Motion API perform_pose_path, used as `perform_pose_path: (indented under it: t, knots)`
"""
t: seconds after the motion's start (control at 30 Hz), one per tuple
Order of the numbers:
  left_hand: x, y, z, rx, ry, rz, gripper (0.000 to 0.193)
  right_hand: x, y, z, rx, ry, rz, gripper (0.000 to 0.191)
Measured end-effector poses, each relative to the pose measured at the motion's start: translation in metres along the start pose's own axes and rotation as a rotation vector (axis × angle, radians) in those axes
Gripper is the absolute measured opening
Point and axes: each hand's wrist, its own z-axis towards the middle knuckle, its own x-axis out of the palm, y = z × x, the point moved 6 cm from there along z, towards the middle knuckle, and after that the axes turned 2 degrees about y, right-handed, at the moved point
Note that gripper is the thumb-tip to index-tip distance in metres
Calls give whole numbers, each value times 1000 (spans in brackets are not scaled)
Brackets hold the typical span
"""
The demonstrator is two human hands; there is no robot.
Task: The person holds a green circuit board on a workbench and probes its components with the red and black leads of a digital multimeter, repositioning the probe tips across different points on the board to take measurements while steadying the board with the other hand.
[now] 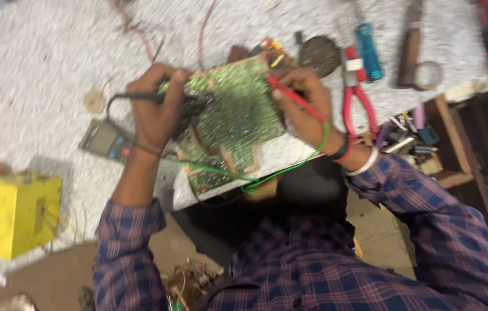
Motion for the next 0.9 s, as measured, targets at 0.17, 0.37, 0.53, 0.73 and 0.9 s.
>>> perform_pose_path:
  t: [0.17,0.37,0.53,0.73,0.9]
  knots:
    - [-1,-10,0,62,8,-69,24,-10,4,5,16,-17,34,18]
    - [0,-7,1,29,0,-49,23,-9,16,6,37,71,-26,26]
    - [0,-10,1,101,0,-45,22,-15,20,5,82,58,-84,21]
    - [1,-9,-2,76,7,-75,22,-22,7,1,141,7,-12,10]
    - [1,-12,-5,119,16,-79,23,-26,4,-2,144,13,39,10]
